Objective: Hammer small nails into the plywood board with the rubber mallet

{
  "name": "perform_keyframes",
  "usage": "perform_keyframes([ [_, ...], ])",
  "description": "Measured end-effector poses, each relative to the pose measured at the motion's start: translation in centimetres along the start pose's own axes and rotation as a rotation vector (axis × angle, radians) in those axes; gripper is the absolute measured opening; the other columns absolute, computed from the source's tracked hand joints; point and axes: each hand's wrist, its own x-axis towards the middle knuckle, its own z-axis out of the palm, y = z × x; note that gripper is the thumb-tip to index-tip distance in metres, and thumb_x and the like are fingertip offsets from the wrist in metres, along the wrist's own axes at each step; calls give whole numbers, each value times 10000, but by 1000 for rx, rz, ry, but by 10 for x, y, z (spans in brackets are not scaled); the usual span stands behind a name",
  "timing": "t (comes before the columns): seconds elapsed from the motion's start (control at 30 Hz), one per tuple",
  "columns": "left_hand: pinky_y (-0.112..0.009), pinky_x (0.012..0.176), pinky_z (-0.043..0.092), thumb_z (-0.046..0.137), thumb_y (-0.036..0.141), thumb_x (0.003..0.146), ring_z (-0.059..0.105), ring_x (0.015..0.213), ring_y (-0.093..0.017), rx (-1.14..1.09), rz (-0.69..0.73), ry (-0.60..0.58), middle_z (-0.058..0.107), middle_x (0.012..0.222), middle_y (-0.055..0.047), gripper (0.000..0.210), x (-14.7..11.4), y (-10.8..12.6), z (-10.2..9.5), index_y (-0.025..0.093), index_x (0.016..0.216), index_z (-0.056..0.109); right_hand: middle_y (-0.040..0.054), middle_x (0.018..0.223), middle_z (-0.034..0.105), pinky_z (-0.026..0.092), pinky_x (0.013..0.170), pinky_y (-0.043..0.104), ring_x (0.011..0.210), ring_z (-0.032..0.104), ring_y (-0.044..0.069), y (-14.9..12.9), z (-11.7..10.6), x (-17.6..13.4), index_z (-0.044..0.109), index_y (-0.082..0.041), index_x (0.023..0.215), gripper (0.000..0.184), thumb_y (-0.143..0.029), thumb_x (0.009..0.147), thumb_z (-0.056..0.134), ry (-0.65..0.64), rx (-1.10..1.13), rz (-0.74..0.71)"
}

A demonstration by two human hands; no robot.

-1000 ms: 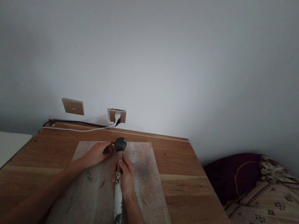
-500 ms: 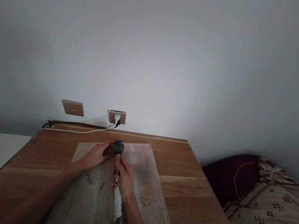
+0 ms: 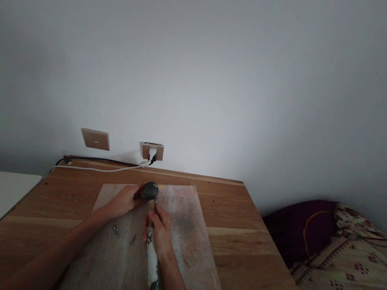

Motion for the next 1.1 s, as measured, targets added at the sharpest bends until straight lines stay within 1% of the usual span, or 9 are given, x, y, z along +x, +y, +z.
perform_keyframes([
  [0.13,-394,943,547,673,83,790,726,1007,-282,26,19,-12,784,1111,-124,403,-1,2,-1,174,1179,724,-34,569,594,316,288,200,306,456,78,-2,0,-1,592,-189,723,322,-492,792,680,-25,24,-7],
  [0.3,-391,943,543,664,77,782,728,1010,-281,39,20,-21,781,1148,-119,444,-2,4,-1,179,1212,711,-42,561,597,313,276,194,305,457,81,0,1,0,587,-196,742,321,-493,767,706,5,41,5],
  [0.43,-380,903,552,663,81,782,735,962,-278,47,18,-19,787,1094,-112,448,-1,2,0,178,1217,706,-52,557,592,317,280,187,307,462,79,2,0,1,599,-197,763,312,-494,780,692,-4,65,-10],
  [0.57,-376,920,552,667,78,782,737,997,-283,57,29,-22,785,1116,-113,478,-1,2,-1,192,1245,694,-50,563,591,301,272,189,302,455,76,2,0,1,589,-199,743,311,-488,764,702,11,24,2],
  [0.67,-384,912,556,676,92,791,740,973,-288,71,9,-26,790,1084,-114,494,-2,3,-1,198,1274,683,-54,569,591,301,273,193,306,460,82,1,0,0,594,-205,772,313,-496,754,708,16,38,22],
  [0.8,-394,943,547,695,90,777,729,1028,-298,91,6,-24,779,1133,-124,525,-2,4,0,187,1292,672,-45,571,599,309,276,198,303,465,84,1,0,0,597,-198,741,310,-491,755,698,10,25,5],
  [0.87,-390,945,547,700,87,773,728,1019,-291,87,16,-18,779,1125,-119,531,-2,4,1,187,1294,671,-46,557,587,306,278,195,304,456,80,2,0,0,593,-197,721,307,-484,754,696,18,25,0],
  [0.97,-383,925,553,674,89,795,731,981,-278,69,26,-14,784,1094,-112,502,-2,2,1,189,1287,676,-54,539,571,311,286,193,311,446,80,3,0,0,597,-200,739,299,-482,769,692,19,31,-8],
  [1.1,-385,929,550,668,91,787,728,984,-281,43,14,-17,783,1080,-110,503,-1,3,1,193,1279,682,-45,572,593,306,279,194,317,452,79,3,-1,1,594,-197,750,298,-478,778,692,11,12,1],
])
